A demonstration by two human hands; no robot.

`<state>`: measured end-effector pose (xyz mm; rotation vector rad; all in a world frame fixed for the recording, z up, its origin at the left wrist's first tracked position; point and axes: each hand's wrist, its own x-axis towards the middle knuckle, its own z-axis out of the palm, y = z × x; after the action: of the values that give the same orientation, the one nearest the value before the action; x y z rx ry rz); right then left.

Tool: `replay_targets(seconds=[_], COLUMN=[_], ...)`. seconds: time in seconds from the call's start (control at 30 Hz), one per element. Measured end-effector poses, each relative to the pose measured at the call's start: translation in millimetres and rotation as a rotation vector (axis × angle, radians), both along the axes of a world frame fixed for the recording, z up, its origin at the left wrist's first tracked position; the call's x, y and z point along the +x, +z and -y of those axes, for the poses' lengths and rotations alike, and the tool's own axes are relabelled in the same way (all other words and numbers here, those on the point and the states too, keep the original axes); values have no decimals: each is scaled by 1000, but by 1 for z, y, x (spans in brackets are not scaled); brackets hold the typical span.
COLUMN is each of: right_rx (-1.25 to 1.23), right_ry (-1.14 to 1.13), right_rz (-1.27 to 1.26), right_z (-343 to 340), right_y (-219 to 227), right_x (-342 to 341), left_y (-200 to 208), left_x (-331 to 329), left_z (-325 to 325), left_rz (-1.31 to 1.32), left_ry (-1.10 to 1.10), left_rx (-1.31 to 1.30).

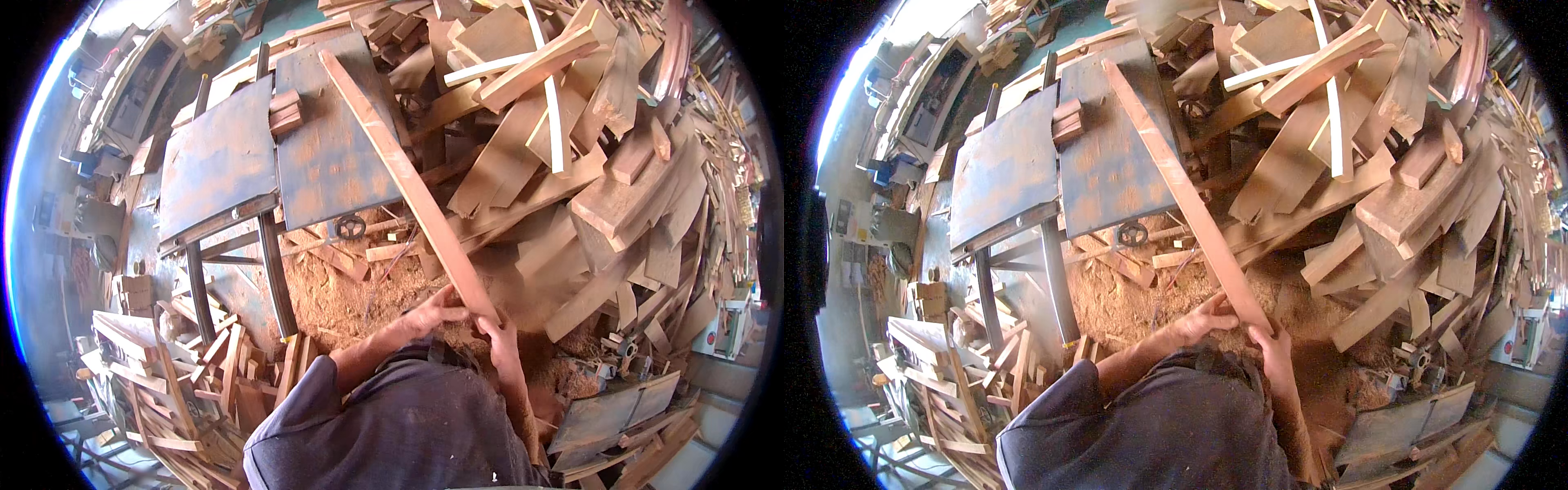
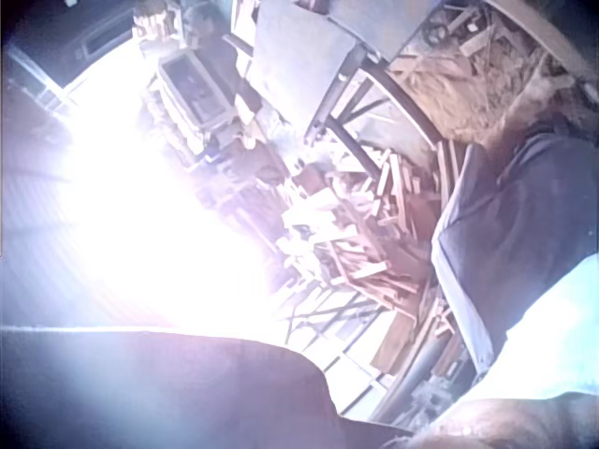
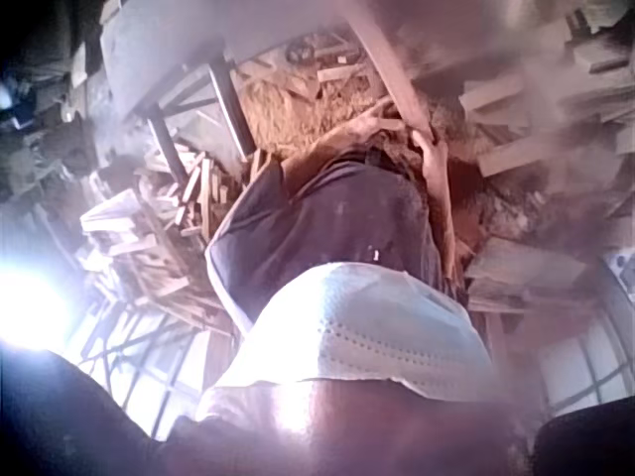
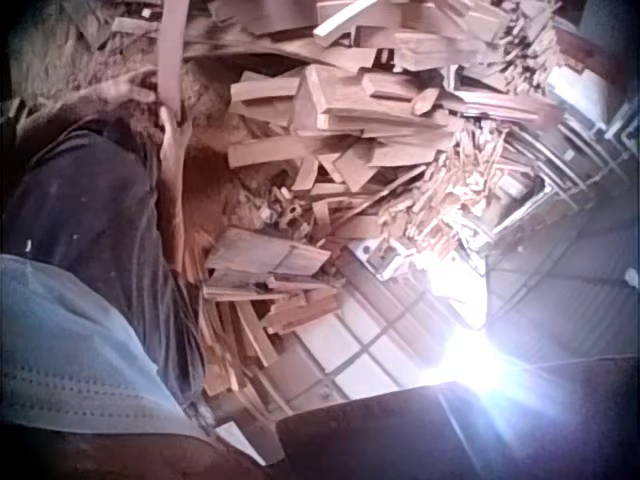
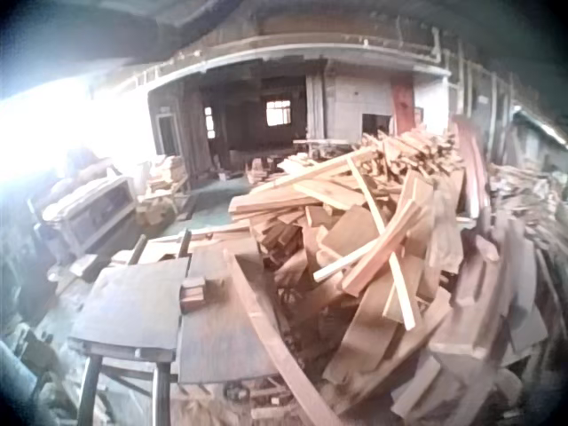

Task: The person selects a piece of wood from a pile and uses a cordless drill to make a hole in it. They then move to a table saw and cut several pieces of wood, including a long plank and smaller offcuts. The person also uses a tape measure to measure a piece of wood.

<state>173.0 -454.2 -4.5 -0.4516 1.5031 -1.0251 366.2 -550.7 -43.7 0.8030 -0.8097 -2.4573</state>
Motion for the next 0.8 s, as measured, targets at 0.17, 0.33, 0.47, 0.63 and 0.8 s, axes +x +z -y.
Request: replay_targets(seconds=[0.17, 0.33, 0.47, 0.63, 0.8], right_rx=[40, 26, 15, 17, 58], right_ry=[11, -66, -393, -632, -1086], right_rz=[-361, -542, -429, -348, 152], right_z=[-99, -150, -219, -267, -298], right_y=[-16, 76, 69, 13, -23], right_x=[-60, -62, -63, -54, -40], left_y=[-25, -25, -41, -62, -42], left_x=[34, 38, 6, -26, -48], left_z=[81, 155, 173, 155, 149], left_rz=[127, -124, -285, -348, -350], left_ry=[316, 556, 612, 653, 564], left_rx=[228, 326, 410, 525, 525])
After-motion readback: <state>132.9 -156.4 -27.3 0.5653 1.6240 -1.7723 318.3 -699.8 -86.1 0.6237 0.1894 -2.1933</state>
